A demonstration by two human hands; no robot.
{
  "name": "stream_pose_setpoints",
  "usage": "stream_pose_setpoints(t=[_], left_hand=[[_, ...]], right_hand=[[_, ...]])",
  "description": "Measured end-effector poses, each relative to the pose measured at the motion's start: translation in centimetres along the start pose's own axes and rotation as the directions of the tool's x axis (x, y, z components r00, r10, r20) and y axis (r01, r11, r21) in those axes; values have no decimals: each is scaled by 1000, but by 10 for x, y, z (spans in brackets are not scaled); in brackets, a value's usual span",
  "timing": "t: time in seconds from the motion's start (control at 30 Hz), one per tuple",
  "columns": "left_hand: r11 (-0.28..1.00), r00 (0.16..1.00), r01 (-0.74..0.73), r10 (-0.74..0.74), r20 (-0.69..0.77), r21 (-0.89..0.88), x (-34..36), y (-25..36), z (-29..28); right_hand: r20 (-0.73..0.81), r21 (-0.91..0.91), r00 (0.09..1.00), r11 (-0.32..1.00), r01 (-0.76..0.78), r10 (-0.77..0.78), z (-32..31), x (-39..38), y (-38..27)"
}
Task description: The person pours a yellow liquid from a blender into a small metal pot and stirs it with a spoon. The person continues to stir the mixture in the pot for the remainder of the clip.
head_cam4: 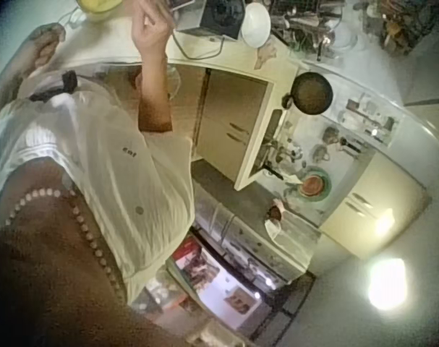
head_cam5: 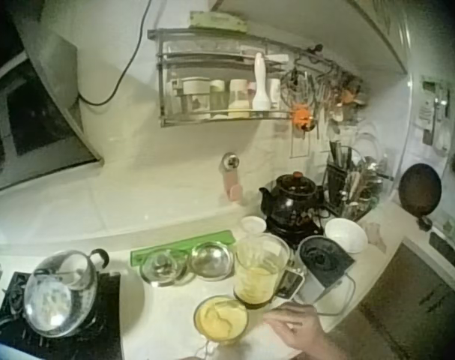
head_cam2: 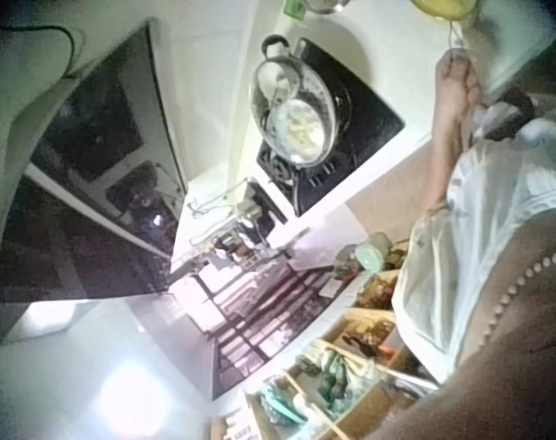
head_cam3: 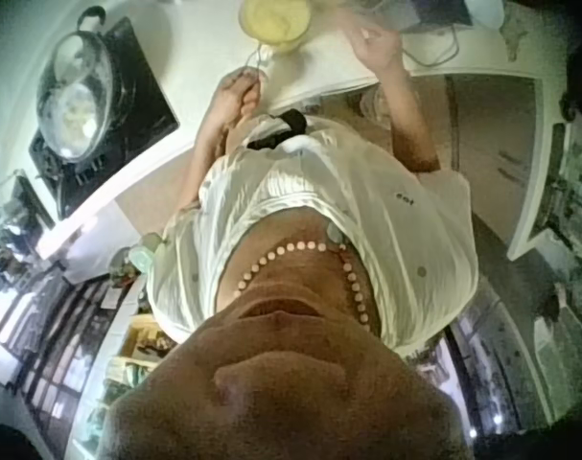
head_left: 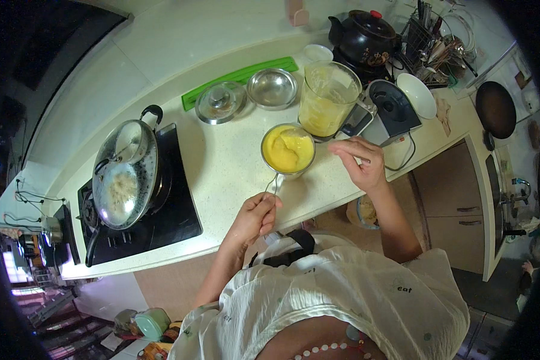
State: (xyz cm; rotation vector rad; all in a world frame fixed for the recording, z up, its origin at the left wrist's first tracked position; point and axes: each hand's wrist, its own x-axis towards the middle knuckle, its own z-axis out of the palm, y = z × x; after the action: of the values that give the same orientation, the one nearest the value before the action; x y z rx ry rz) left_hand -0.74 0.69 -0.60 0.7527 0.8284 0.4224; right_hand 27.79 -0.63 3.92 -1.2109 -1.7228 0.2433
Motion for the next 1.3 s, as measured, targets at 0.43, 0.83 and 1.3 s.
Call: stream_pose_setpoints(t=[0.43, 0.83, 1.3], left_hand=[[1000, 1000, 14, -14, -11, 16, -1, 4, 3], [1000, 1000, 9, -8, -20, 6, 1, 2, 2], [1000, 1000, -12, 12, -29, 3, 0, -1, 2]], right_hand=[[127, 487, 934, 799, -353, 335, 33, -24, 43], [217, 133, 975, 988, -78, 48, -7, 19, 38], [301, -220, 951, 965, 143, -73, -5, 9, -38]])
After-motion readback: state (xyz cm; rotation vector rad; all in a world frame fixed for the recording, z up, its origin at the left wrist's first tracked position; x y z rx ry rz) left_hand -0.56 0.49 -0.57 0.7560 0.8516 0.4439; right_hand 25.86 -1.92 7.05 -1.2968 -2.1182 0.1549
